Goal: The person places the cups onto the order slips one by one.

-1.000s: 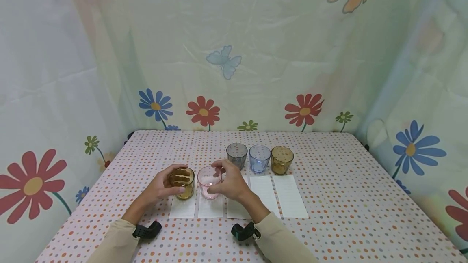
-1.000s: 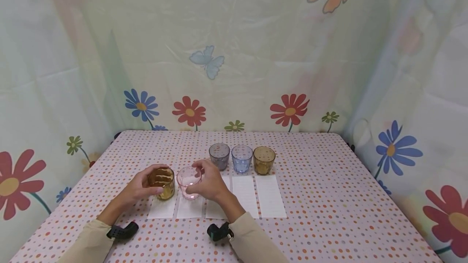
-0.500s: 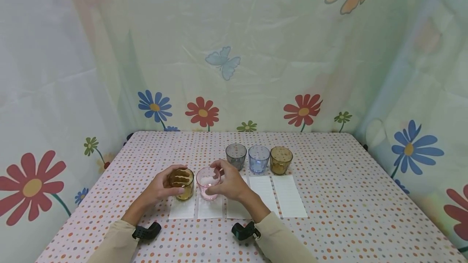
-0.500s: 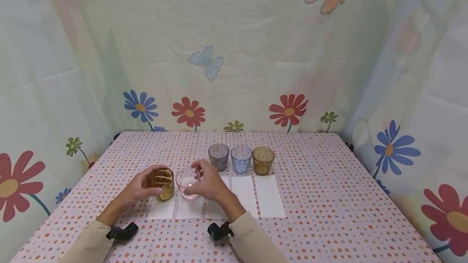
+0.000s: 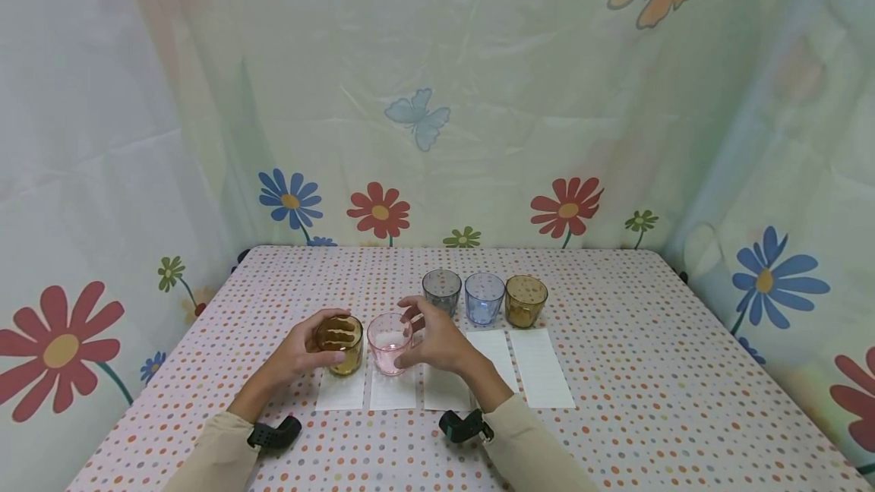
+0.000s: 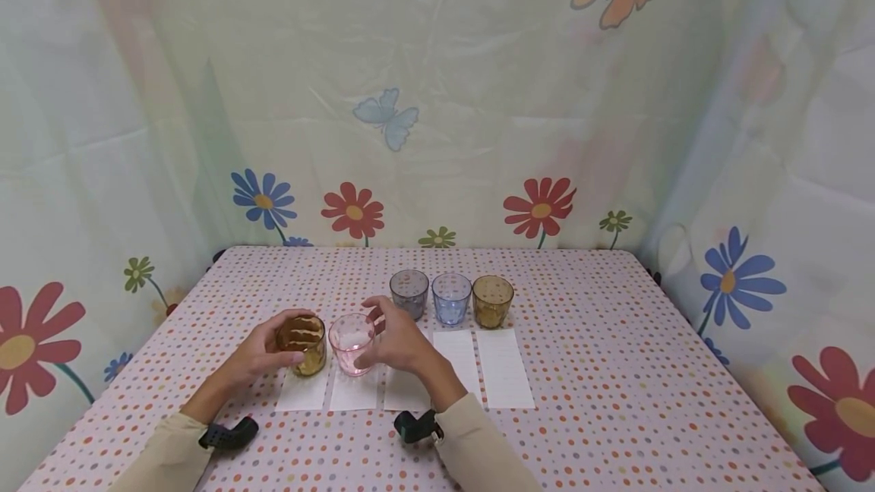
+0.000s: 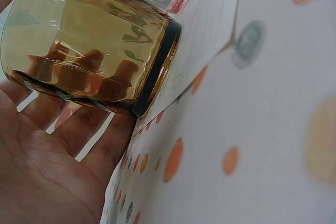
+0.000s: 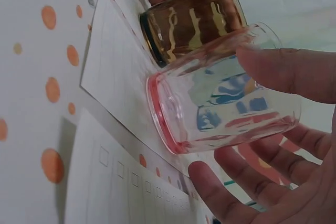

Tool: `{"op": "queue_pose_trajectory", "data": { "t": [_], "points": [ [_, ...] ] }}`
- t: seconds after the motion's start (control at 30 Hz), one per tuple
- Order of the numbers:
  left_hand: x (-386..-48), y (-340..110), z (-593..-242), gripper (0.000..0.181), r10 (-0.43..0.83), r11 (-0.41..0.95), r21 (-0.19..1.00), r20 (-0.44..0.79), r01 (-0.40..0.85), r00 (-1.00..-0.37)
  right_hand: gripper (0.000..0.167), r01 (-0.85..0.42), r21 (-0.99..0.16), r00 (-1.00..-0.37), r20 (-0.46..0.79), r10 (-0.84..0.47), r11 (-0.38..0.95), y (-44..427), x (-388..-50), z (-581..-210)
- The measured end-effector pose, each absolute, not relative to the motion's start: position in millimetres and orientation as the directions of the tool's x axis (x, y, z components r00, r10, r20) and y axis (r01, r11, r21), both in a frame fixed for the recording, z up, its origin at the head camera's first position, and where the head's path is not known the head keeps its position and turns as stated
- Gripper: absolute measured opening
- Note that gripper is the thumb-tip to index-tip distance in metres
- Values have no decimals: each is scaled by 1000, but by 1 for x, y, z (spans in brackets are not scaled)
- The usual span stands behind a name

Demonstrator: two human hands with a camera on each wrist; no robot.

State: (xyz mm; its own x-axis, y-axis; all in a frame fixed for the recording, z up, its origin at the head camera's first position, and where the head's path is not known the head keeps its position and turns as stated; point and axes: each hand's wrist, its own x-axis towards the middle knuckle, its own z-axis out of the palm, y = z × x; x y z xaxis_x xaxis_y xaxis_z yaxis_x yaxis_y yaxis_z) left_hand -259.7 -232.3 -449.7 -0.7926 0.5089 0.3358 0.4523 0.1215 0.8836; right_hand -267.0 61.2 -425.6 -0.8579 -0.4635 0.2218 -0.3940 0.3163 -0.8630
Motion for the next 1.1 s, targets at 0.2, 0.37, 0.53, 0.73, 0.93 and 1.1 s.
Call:
{"op": "queue_pose_trajectory", "data": {
  "t": [0.2,0.37,0.53,0.73,0.93,1.1],
  "points": [
    [-259,-232,-450,61,506,125,885,332,448,-796,90,-384,-868,-857,208,-472,315,66,-269,-422],
    [-259,-232,-450,61,503,130,889,323,440,-802,85,-397,-871,-848,228,-478,290,72,-271,-417],
    [-259,-232,-450,61,496,142,887,320,439,-807,82,-395,-873,-853,234,-466,286,78,-274,-413],
    [-258,-232,-450,61,498,137,886,326,444,-804,77,-398,-866,-866,246,-435,304,83,-275,-411],
    [-259,-232,-450,61,500,139,882,329,449,-801,70,-415,-841,-881,278,-381,346,86,-275,-407],
    [-260,-233,-451,61,501,140,878,335,457,-798,65,-411,-820,-900,297,-318,397,88,-275,-405]
  ]
}}
